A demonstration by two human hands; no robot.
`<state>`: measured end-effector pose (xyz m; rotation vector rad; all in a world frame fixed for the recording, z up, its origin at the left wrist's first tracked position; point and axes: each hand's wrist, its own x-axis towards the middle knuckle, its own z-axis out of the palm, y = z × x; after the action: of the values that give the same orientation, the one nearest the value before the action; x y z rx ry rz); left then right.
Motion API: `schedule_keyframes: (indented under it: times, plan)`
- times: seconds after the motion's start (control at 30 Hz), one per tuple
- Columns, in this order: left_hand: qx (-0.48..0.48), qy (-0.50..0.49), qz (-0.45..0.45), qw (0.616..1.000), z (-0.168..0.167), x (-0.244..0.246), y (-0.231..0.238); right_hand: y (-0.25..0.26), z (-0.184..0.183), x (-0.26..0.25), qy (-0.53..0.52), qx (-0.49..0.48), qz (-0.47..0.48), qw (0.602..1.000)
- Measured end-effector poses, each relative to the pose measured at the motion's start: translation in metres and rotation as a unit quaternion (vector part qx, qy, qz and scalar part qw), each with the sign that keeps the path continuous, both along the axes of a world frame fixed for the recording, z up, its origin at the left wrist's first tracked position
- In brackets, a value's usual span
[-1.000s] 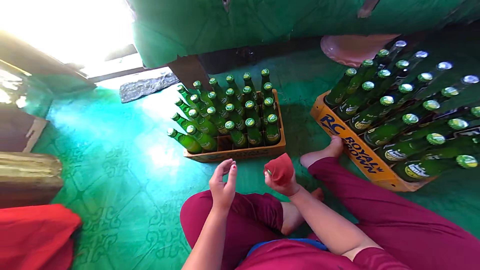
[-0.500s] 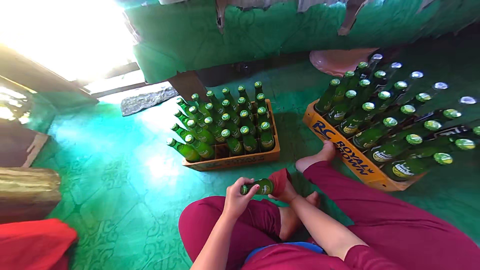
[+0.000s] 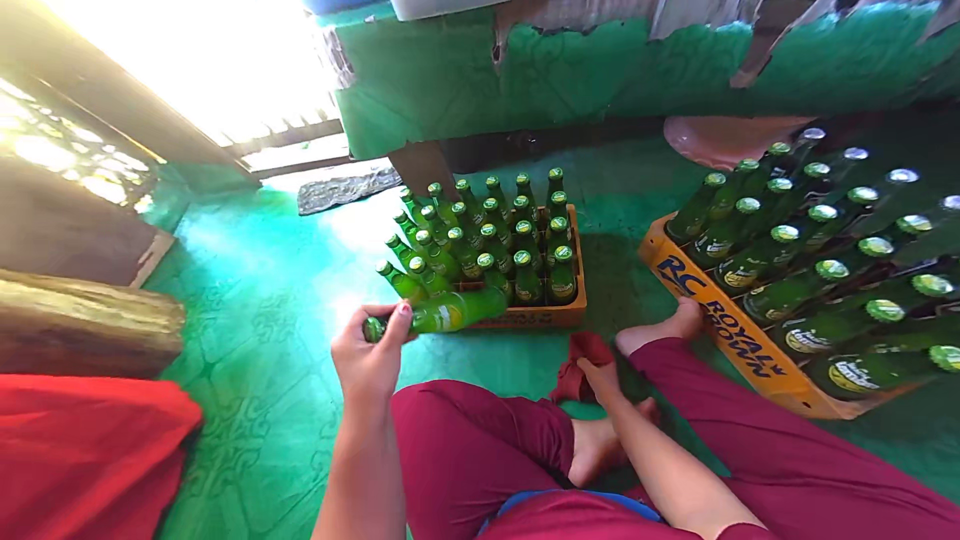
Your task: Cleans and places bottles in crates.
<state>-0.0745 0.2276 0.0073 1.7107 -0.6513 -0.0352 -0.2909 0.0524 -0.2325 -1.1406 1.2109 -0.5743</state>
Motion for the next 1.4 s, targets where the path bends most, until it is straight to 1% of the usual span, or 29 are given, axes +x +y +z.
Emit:
schedule_keyframes:
  times: [0.07, 0.17, 0.27, 0.4, 0.47, 0.53, 0.6, 0.67, 0.77, 0.83, 0.93, 1.0, 1.07, 1.13, 1.2, 1.3, 1.4]
  plan:
    - [0.039, -0.018, 0.021, 0.999, 0.008, 0.012, -0.007, 0.001, -0.002, 0.001, -0.013, 0.012, 0.007, 1.000]
    - [0.131, -0.067, 0.032, 0.989, 0.011, 0.026, -0.023, 0.000, 0.002, 0.003, -0.027, 0.027, 0.007, 0.999]
    - [0.197, -0.113, 0.019, 0.974, 0.003, 0.034, -0.042, 0.001, 0.004, 0.003, -0.032, 0.038, 0.007, 0.999]
    - [0.274, -0.112, -0.024, 0.955, -0.009, 0.046, -0.071, 0.001, 0.004, 0.004, -0.047, 0.051, 0.005, 0.998]
    - [0.334, -0.095, -0.063, 0.936, -0.013, 0.056, -0.089, 0.000, 0.002, 0.003, -0.074, 0.051, -0.011, 0.996]
    - [0.400, -0.067, -0.097, 0.909, -0.024, 0.067, -0.106, -0.002, 0.000, 0.002, -0.093, 0.055, -0.041, 0.993]
    - [0.439, -0.041, -0.106, 0.891, -0.039, 0.077, -0.119, -0.004, 0.005, 0.002, -0.108, 0.064, -0.071, 0.989]
    - [0.446, -0.014, -0.085, 0.891, -0.043, 0.082, -0.129, -0.005, 0.011, 0.002, -0.118, 0.069, -0.083, 0.987]
    - [0.455, 0.004, -0.065, 0.888, -0.038, 0.085, -0.141, -0.005, 0.013, 0.002, -0.148, 0.072, -0.091, 0.982]
    - [0.446, 0.013, -0.039, 0.894, -0.032, 0.086, -0.151, -0.006, 0.021, 0.006, -0.183, 0.088, -0.104, 0.974]
    - [0.430, 0.020, -0.004, 0.903, -0.036, 0.095, -0.164, -0.007, 0.044, 0.013, -0.259, 0.133, -0.123, 0.949]
    - [0.393, 0.030, 0.009, 0.919, -0.037, 0.100, -0.169, -0.008, 0.058, 0.015, -0.324, 0.124, -0.128, 0.929]
    - [0.394, 0.023, -0.012, 0.919, -0.033, 0.105, -0.170, -0.007, 0.070, 0.015, -0.383, 0.109, -0.122, 0.909]
    - [0.395, -0.011, -0.040, 0.918, -0.032, 0.103, -0.163, -0.004, 0.085, 0.014, -0.427, 0.109, -0.120, 0.890]
    - [0.371, -0.047, -0.042, 0.927, -0.024, 0.087, -0.154, -0.005, 0.102, 0.011, -0.475, 0.112, -0.117, 0.865]
    - [0.309, -0.137, -0.044, 0.940, 0.002, 0.056, -0.125, -0.004, 0.126, 0.002, -0.561, 0.109, -0.111, 0.813]
    - [0.209, -0.262, -0.040, 0.941, 0.040, 0.033, -0.083, -0.005, 0.141, -0.006, -0.647, 0.075, -0.061, 0.756]
